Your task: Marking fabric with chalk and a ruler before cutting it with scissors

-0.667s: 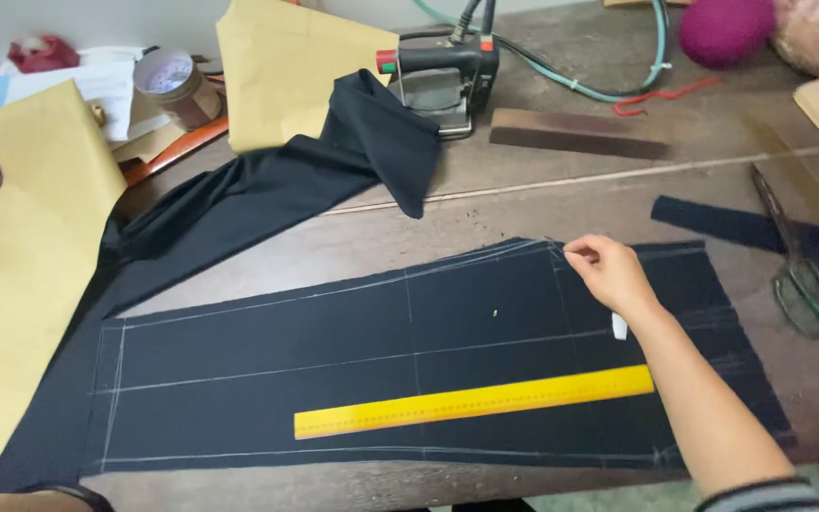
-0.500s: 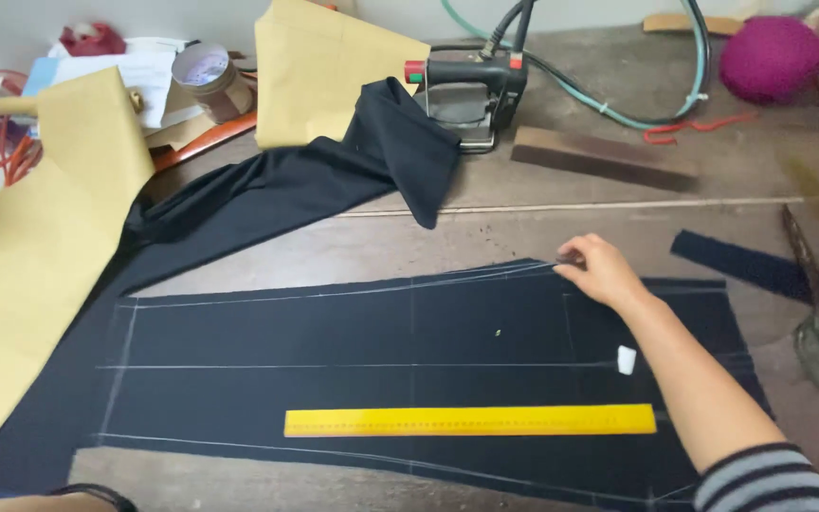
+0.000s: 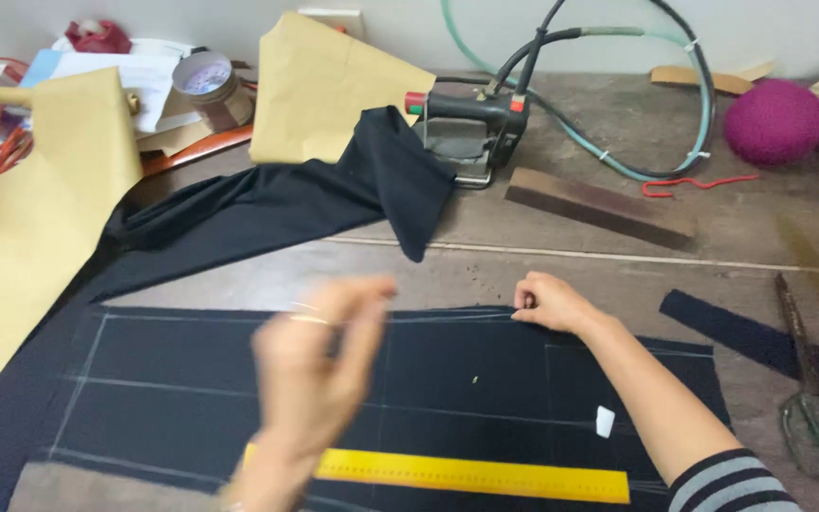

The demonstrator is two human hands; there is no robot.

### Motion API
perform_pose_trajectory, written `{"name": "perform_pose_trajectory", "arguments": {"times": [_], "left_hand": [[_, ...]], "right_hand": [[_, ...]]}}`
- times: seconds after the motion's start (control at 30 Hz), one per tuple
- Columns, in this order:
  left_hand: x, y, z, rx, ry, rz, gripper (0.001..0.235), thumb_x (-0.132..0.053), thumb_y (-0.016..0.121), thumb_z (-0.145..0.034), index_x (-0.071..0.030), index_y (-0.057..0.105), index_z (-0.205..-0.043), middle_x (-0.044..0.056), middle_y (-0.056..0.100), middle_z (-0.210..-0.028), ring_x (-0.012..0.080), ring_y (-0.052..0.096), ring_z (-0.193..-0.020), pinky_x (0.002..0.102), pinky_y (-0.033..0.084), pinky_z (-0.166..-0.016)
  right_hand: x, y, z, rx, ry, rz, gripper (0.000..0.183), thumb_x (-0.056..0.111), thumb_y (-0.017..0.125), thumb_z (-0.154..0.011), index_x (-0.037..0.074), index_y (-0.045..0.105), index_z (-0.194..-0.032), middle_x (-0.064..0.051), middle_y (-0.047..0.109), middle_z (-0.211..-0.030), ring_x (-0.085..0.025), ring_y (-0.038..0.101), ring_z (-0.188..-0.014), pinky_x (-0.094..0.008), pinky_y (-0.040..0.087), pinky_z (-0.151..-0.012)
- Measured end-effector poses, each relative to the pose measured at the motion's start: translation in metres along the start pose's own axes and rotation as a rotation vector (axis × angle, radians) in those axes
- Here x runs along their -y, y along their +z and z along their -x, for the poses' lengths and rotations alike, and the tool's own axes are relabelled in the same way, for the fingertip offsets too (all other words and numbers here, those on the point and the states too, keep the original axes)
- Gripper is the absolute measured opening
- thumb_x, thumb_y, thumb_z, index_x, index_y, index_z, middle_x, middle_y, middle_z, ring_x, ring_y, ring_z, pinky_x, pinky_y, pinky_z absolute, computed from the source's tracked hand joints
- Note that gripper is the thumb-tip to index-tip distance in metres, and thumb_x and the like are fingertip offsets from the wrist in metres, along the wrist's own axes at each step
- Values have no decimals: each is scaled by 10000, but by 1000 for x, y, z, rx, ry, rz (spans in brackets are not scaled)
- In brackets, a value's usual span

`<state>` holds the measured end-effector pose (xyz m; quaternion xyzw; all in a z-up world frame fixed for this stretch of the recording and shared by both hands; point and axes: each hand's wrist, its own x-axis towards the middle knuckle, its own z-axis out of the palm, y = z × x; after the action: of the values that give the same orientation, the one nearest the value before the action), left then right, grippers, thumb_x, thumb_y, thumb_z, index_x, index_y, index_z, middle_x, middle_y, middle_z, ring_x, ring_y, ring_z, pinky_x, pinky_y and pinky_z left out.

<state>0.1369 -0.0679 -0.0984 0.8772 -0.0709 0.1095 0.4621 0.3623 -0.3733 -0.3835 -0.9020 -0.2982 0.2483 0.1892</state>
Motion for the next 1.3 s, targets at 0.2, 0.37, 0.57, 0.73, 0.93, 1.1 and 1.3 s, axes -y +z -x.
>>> {"name": "perform_pose_trajectory", "arguments": {"times": [0.2, 0.37, 0.57, 0.73, 0.93, 1.1, 1.3], "left_hand": [[144, 157, 56, -39, -86, -352, 326, -208, 587, -910, -81, 598, -1209, 107, 590, -1231, 315, 523, -1134, 456, 415, -967], [177, 183, 72, 17, -175, -465, 355, -219, 574, -905, -122, 587, -1245, 101, 538, -1324, 320, 442, -1280, 554, 291, -1078], [188, 187, 84, 34, -181, -471, 380, -247, 599, -876, -169, 587, -1248, 68, 525, -1349, 280, 437, -1298, 521, 260, -1099], [180, 181, 101, 81, -138, -438, 395, -206, 603, -870, -153, 580, -1260, 84, 520, -1353, 299, 434, -1310, 542, 271, -1092], [209, 192, 163, -5, -30, -444, 494, -285, 687, -794, -244, 582, -1275, 29, 517, -1393, 249, 445, -1333, 513, 287, -1103], [222, 205, 198, -124, 104, -551, 550, -365, 754, -678, -284, 621, -1205, -6, 538, -1380, 210, 492, -1301, 490, 305, -1102], [236, 189, 210, 93, 115, -495, 620, -365, 810, -655, -241, 621, -1232, 45, 473, -1433, 264, 425, -1328, 559, 251, -1079]], "right_hand": [[22, -17, 11, 100, -31, -71, 265, 142, 753, -730, 191, 508, -817, 19, 586, -860, -163, 553, -796, -316, 419, -728], [4, -31, 18, 179, 132, -106, 359, 113, 725, -760, 220, 550, -1054, 15, 652, -953, -156, 632, -953, -338, 458, -804], [-66, -37, 69, -266, 223, -161, 160, 147, 690, -791, 167, 637, -941, 61, 589, -664, -94, 534, -562, -259, 423, -610], [-45, -16, 154, -282, 372, -284, 100, 219, 701, -817, 159, 703, -897, 45, 705, -793, -71, 617, -668, -231, 480, -647], [-26, 48, 210, -430, 527, -346, 224, 252, 809, -726, 162, 697, -898, 25, 636, -800, -77, 547, -556, -230, 476, -605], [7, 52, 213, -379, 641, -297, 333, 276, 832, -722, 187, 688, -1009, 21, 593, -932, -85, 570, -625, -250, 491, -695], [-9, 80, 209, -436, 666, -221, 402, 265, 883, -648, 218, 683, -994, 25, 590, -914, -95, 570, -652, -250, 501, -719]]}}
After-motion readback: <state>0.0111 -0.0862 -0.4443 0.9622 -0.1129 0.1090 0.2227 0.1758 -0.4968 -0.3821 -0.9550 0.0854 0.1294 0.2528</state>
